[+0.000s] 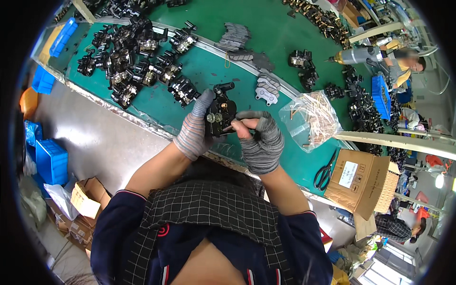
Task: Assembling mechanical components using an electric screwdriver and pins at a factory workstation.
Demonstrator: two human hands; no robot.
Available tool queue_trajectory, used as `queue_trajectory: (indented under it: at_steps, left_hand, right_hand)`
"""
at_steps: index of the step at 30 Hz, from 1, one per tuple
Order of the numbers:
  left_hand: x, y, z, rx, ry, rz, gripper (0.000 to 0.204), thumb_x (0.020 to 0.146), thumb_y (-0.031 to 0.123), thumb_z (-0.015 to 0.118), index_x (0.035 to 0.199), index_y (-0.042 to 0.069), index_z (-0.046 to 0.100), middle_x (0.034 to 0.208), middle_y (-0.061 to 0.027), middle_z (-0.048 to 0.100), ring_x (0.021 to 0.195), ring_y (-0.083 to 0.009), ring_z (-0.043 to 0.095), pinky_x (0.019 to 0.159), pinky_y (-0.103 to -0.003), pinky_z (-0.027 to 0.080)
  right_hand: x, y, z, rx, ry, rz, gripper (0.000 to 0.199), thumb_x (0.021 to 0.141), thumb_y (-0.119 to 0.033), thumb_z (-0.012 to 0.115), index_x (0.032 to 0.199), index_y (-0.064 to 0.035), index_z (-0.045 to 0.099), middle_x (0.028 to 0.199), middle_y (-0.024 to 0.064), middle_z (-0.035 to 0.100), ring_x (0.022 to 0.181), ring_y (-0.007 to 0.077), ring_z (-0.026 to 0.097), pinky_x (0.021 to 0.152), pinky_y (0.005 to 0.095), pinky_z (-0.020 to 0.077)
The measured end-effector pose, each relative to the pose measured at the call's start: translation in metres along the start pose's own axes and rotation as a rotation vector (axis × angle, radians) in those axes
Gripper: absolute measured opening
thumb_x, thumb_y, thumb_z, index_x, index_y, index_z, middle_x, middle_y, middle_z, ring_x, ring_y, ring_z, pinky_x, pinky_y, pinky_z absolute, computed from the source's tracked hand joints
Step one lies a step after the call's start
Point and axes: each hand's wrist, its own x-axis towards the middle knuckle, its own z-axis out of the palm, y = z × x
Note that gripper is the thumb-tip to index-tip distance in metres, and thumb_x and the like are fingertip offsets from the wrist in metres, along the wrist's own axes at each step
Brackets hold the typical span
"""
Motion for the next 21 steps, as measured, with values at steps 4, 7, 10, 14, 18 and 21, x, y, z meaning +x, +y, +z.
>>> queue_trajectory:
  at_steps: [4, 7, 10, 14, 18, 21]
  left_hand:
    - [0.0, -0.008, 0.009, -0.006, -0.079, -0.011, 0.057, 0.079, 0.06, 0.062, 0.11, 0.012, 0.059, 0.094, -0.0066, 0.065, 0.081, -0.0202, 0.063, 0.07, -0.035, 0.053]
    - [0.007, -0.009, 0.011, -0.065, -0.223, -0.017, 0.052, 0.081, 0.058, 0.061, 0.107, 0.013, 0.059, 0.091, -0.0066, 0.065, 0.078, -0.0204, 0.063, 0.066, -0.034, 0.054]
    - [0.014, -0.011, 0.011, -0.166, 0.06, -0.06, 0.048, 0.085, 0.058, 0.056, 0.104, 0.014, 0.059, 0.086, -0.0059, 0.065, 0.072, -0.0204, 0.064, 0.053, -0.03, 0.051]
    - [0.025, -0.017, -0.004, -0.071, -0.01, -0.061, 0.048, 0.084, 0.058, 0.055, 0.103, 0.015, 0.059, 0.087, -0.0046, 0.065, 0.074, -0.0194, 0.064, 0.045, -0.028, 0.045]
    - [0.035, -0.024, 0.003, -0.109, -0.035, -0.196, 0.048, 0.082, 0.06, 0.059, 0.102, 0.016, 0.058, 0.09, -0.0029, 0.064, 0.08, -0.0183, 0.064, 0.044, -0.026, 0.043]
    - [0.035, -0.021, 0.015, -0.118, 0.018, -0.198, 0.055, 0.08, 0.065, 0.056, 0.109, 0.019, 0.057, 0.094, -0.0014, 0.064, 0.083, -0.0165, 0.063, 0.061, -0.033, 0.045]
  right_hand:
    - [-0.009, 0.005, -0.004, -0.117, 0.172, -0.104, 0.03, 0.073, -0.002, 0.076, 0.097, -0.0089, 0.059, 0.089, 0.0094, 0.066, 0.08, 0.0231, 0.064, 0.068, 0.0317, 0.0511]
    - [-0.006, 0.006, -0.024, -0.371, -0.058, -0.282, 0.042, 0.069, -0.011, 0.081, 0.105, -0.0127, 0.058, 0.094, 0.0101, 0.064, 0.081, 0.0263, 0.063, 0.068, 0.035, 0.0511]
    - [0.004, -0.007, -0.042, -0.661, -0.376, -0.357, 0.055, 0.072, -0.023, 0.081, 0.117, -0.0072, 0.053, 0.113, 0.0132, 0.056, 0.099, 0.0268, 0.059, 0.084, 0.0378, 0.048]
    - [0.022, 0.016, -0.099, -0.437, 0.426, -0.25, 0.086, 0.075, -0.033, 0.077, 0.14, -0.0025, 0.029, 0.116, 0.0138, 0.053, 0.106, 0.0309, 0.055, 0.093, 0.044, 0.0434]
    - [0.064, 0.028, -0.111, 0.413, 0.008, 0.212, 0.093, 0.077, -0.029, 0.074, 0.146, -0.0057, 0.016, 0.099, 0.0135, 0.055, 0.085, 0.0308, 0.059, 0.08, 0.0453, 0.0482]
    - [0.07, 0.028, -0.068, 0.845, -0.054, 0.228, 0.09, 0.076, -0.025, 0.073, 0.145, -0.0098, 0.018, 0.089, 0.0133, 0.055, 0.072, 0.0271, 0.056, 0.069, 0.042, 0.047]
